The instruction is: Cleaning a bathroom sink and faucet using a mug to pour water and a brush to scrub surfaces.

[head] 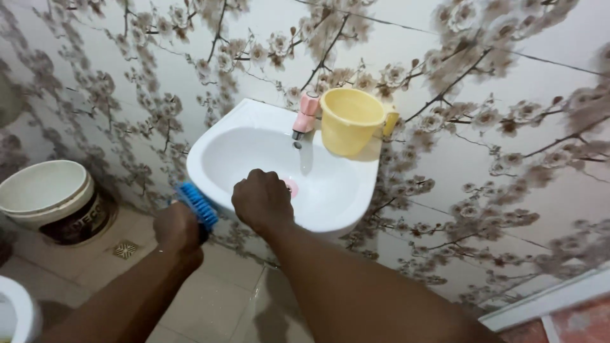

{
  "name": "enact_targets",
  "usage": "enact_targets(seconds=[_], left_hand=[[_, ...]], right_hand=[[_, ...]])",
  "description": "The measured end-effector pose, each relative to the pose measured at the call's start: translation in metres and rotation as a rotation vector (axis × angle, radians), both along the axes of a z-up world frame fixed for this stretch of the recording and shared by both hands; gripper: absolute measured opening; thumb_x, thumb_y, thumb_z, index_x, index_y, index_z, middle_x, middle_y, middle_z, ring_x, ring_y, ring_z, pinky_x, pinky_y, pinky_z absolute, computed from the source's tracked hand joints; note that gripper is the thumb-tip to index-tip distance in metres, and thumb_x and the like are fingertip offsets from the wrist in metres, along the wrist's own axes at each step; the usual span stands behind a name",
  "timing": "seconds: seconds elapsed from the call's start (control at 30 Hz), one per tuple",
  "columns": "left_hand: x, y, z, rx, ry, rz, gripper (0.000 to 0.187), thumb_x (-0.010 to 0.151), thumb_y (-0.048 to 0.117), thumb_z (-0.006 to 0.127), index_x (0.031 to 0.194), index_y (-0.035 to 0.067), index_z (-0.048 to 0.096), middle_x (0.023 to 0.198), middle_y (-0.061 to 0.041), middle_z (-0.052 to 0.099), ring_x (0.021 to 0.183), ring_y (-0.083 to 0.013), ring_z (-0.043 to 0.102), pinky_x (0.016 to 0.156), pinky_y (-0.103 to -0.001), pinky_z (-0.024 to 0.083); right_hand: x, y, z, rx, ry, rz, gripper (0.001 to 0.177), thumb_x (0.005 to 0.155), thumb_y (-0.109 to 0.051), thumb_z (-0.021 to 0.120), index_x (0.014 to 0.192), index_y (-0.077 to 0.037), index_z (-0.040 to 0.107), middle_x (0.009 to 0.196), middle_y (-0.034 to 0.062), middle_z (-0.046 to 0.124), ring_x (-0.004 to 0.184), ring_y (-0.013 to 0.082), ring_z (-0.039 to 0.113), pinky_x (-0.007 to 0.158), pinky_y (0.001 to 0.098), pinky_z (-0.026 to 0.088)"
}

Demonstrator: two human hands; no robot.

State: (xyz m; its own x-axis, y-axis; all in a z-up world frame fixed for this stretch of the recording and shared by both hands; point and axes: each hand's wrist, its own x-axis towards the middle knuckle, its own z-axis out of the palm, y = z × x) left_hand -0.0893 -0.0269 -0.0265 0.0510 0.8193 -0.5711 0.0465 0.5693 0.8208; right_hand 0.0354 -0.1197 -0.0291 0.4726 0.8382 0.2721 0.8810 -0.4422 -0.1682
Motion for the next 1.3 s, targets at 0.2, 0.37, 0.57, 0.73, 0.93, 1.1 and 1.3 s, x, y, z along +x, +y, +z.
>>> enact_targets(seconds=[0.2, 0.37, 0.57, 0.73, 0.93, 1.1, 1.3], left_hand=[[0.012, 0.002, 0.009, -0.073, -0.045, 0.049, 0.035, 0.104, 0.034, 0.05, 0.112, 0.001, 0.058, 0.094, -0.011, 0.063, 0.065, -0.0199, 0.057, 0.054, -0.039, 0.043], [0.017, -0.001, 0.011, -0.121, -0.079, 0.075, 0.035, 0.103, 0.033, 0.051, 0.113, 0.0, 0.058, 0.093, -0.01, 0.062, 0.065, -0.019, 0.057, 0.053, -0.038, 0.043], [0.032, 0.014, -0.027, -0.17, -0.15, 0.054, 0.027, 0.1, 0.028, 0.049, 0.109, 0.003, 0.056, 0.089, -0.008, 0.059, 0.063, -0.0171, 0.052, 0.052, -0.036, 0.041], [0.035, 0.016, -0.058, -0.241, -0.238, -0.021, 0.015, 0.098, 0.022, 0.045, 0.101, 0.01, 0.054, 0.081, -0.004, 0.054, 0.061, -0.0149, 0.044, 0.051, -0.033, 0.037], [0.03, 0.009, -0.041, -0.281, -0.304, -0.098, 0.011, 0.096, 0.019, 0.043, 0.095, 0.015, 0.054, 0.076, -0.001, 0.049, 0.059, -0.0127, 0.037, 0.05, -0.03, 0.031], [0.023, -0.007, -0.006, -0.192, -0.253, 0.102, 0.016, 0.097, 0.021, 0.051, 0.105, 0.009, 0.058, 0.084, -0.003, 0.058, 0.063, -0.0125, 0.047, 0.052, -0.033, 0.038], [0.023, 0.003, 0.001, -0.162, -0.208, 0.087, 0.018, 0.098, 0.022, 0.05, 0.104, 0.008, 0.059, 0.084, -0.004, 0.057, 0.064, -0.0133, 0.047, 0.054, -0.034, 0.037]], right_hand=[[-0.014, -0.001, 0.028, 0.136, 0.422, -0.23, 0.035, 0.096, -0.026, 0.052, 0.091, 0.004, 0.07, 0.096, 0.0306, 0.071, 0.091, 0.0457, 0.071, 0.085, 0.0538, 0.057], [-0.012, 0.003, 0.018, 0.138, 0.362, -0.241, 0.035, 0.096, -0.026, 0.051, 0.093, 0.003, 0.069, 0.098, 0.0305, 0.07, 0.091, 0.0455, 0.071, 0.083, 0.0539, 0.057], [-0.005, 0.004, 0.021, 0.025, 0.273, -0.117, 0.036, 0.099, -0.025, 0.05, 0.092, 0.005, 0.068, 0.097, 0.03, 0.07, 0.09, 0.0435, 0.071, 0.081, 0.0534, 0.058], [-0.003, 0.003, -0.001, -0.089, -0.217, 0.072, 0.026, 0.099, -0.014, 0.049, 0.097, 0.004, 0.067, 0.101, 0.0267, 0.069, 0.09, 0.043, 0.071, 0.071, 0.0528, 0.059], [-0.012, 0.003, 0.022, 0.136, 0.351, -0.21, 0.036, 0.098, -0.027, 0.051, 0.095, 0.005, 0.068, 0.1, 0.0318, 0.069, 0.094, 0.0458, 0.07, 0.084, 0.0531, 0.057], [-0.017, 0.0, 0.03, 0.12, 0.443, -0.242, 0.038, 0.097, -0.027, 0.05, 0.097, 0.005, 0.071, 0.101, 0.0315, 0.071, 0.098, 0.0447, 0.072, 0.09, 0.0513, 0.057], [-0.02, 0.0, 0.04, 0.086, 0.49, -0.272, 0.038, 0.097, -0.028, 0.05, 0.099, 0.005, 0.069, 0.106, 0.0318, 0.068, 0.101, 0.0453, 0.069, 0.089, 0.0539, 0.056]])
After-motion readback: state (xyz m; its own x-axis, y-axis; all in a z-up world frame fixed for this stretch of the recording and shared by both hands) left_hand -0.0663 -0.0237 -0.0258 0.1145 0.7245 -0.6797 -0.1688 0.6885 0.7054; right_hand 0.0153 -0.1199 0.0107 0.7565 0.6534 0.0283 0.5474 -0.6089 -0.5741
